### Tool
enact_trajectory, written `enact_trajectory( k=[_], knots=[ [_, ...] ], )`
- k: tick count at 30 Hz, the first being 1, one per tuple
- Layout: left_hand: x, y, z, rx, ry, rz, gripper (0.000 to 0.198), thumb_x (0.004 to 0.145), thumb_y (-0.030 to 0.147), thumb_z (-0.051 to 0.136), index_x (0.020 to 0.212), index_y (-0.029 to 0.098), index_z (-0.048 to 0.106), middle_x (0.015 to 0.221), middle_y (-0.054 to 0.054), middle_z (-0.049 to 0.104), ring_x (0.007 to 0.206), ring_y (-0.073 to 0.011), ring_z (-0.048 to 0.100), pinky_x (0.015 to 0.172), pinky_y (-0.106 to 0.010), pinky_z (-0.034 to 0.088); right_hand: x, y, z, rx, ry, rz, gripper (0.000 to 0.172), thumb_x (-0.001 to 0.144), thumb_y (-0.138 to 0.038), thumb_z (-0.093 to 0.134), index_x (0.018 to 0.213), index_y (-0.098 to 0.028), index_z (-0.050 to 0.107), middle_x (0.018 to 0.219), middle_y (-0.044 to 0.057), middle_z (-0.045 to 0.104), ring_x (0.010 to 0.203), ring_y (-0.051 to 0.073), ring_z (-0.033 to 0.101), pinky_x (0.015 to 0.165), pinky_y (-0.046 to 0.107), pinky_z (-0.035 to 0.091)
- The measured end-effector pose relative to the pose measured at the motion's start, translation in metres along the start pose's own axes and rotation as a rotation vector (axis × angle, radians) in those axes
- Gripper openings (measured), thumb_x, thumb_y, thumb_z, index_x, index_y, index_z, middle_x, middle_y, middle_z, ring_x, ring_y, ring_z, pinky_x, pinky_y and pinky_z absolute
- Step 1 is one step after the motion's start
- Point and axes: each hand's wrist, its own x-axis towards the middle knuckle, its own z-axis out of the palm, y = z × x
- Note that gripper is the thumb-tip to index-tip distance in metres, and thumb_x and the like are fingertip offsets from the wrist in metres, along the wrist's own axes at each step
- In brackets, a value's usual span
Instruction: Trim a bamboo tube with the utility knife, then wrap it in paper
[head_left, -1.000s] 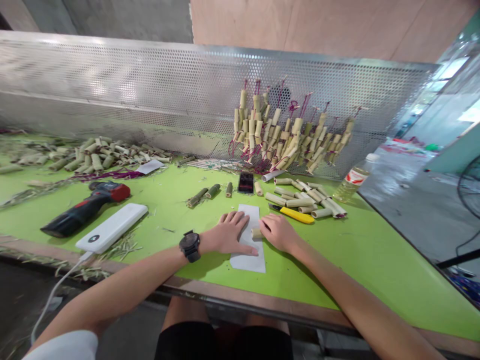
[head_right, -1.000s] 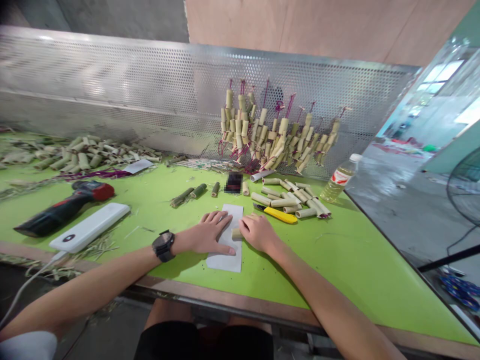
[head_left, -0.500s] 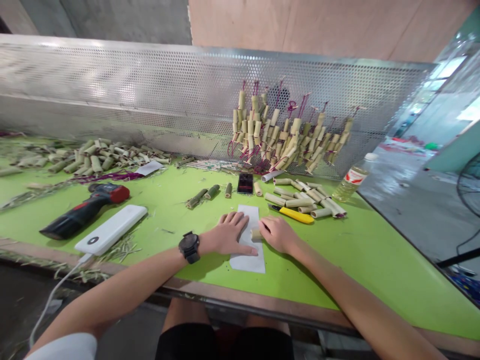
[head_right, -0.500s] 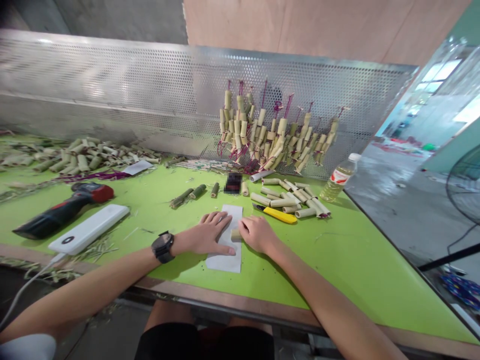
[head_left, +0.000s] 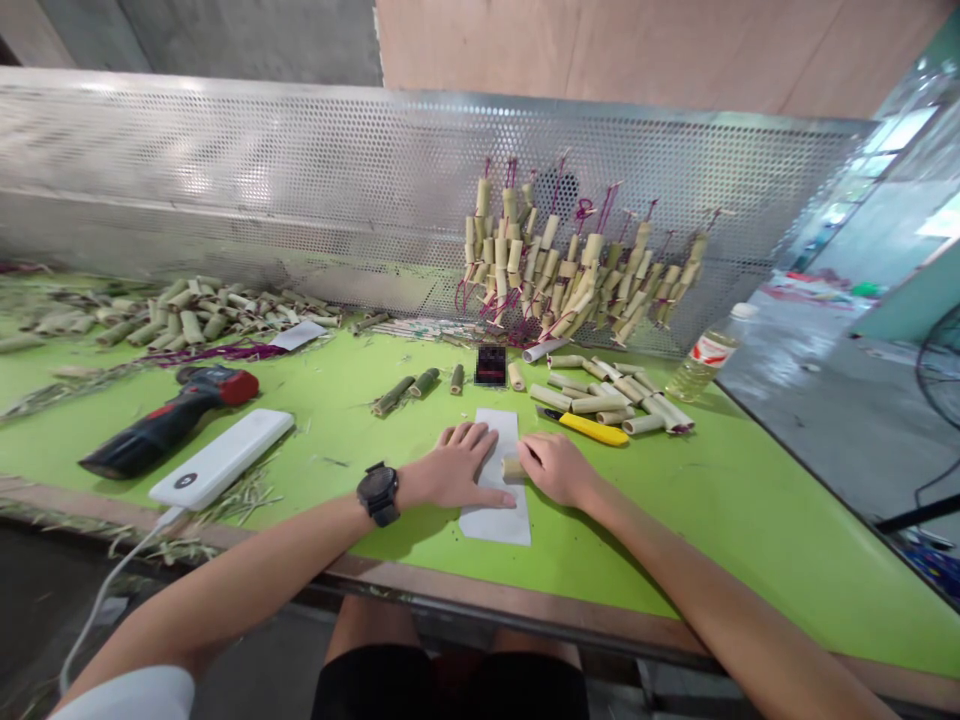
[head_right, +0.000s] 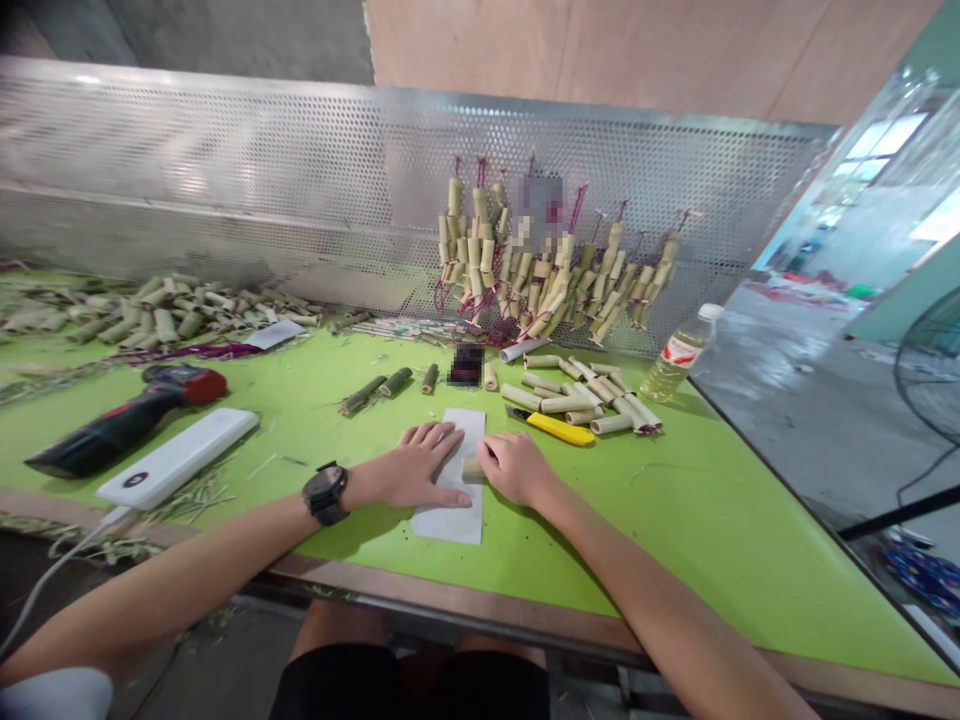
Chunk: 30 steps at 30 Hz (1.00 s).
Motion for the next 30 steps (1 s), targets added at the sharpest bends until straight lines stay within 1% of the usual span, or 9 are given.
enact_trajectory(
  k=[8,14,19,23,30],
  knots=[
    [0.0015,-0.0029,0.0028,-0.005,-0.004,0.0,0.119,0.077,0.097,0.03,0.164,0.017,0.018,0.168,-0.018,0.017,0.153,-0.0443,0.014,0.121,-0.056,0.016,-0.0002,0.0011,0.0014,0.037,0.008,-0.002,0.038,0.105,-0.029,0.037,0.07,-0.02,0.05,0.072,0.002,0.061,0.07,0.016,0.053,0.068,0.03,0.031],
    [0.0025,-0.0038,0.0036,0.002,0.006,0.002,0.118,0.076,0.097,0.03,0.163,0.018,0.02,0.168,-0.018,0.02,0.153,-0.0437,0.016,0.12,-0.057,0.018,-0.0003,0.0012,0.0019,0.056,0.009,0.006,0.037,0.105,-0.029,0.036,0.07,-0.021,0.048,0.071,0.002,0.06,0.07,0.016,0.052,0.068,0.03,0.031],
    [0.0032,-0.0061,0.0057,-0.005,-0.01,0.002,0.12,0.076,0.097,0.029,0.164,0.017,0.017,0.169,-0.019,0.015,0.153,-0.0449,0.013,0.12,-0.058,0.017,-0.0008,0.0022,0.0021,0.075,0.001,-0.001,0.038,0.105,-0.03,0.036,0.07,-0.021,0.047,0.07,0.002,0.058,0.069,0.016,0.05,0.068,0.03,0.031],
    [0.0032,-0.0066,0.0073,-0.001,0.004,0.0,0.119,0.076,0.097,0.029,0.165,0.018,0.016,0.169,-0.017,0.016,0.153,-0.045,0.013,0.12,-0.058,0.016,-0.0013,0.0024,0.0024,0.076,0.014,-0.008,0.038,0.104,-0.03,0.037,0.069,-0.021,0.046,0.07,0.002,0.058,0.069,0.016,0.05,0.067,0.03,0.031],
    [-0.0001,-0.0006,0.0008,0.003,0.003,-0.005,0.12,0.077,0.097,0.029,0.164,0.014,0.019,0.168,-0.019,0.017,0.154,-0.0439,0.013,0.121,-0.056,0.015,-0.0016,0.003,0.0038,0.098,0.02,-0.013,0.039,0.104,-0.03,0.037,0.068,-0.021,0.045,0.068,0.002,0.056,0.066,0.016,0.049,0.066,0.03,0.032]
  ],
)
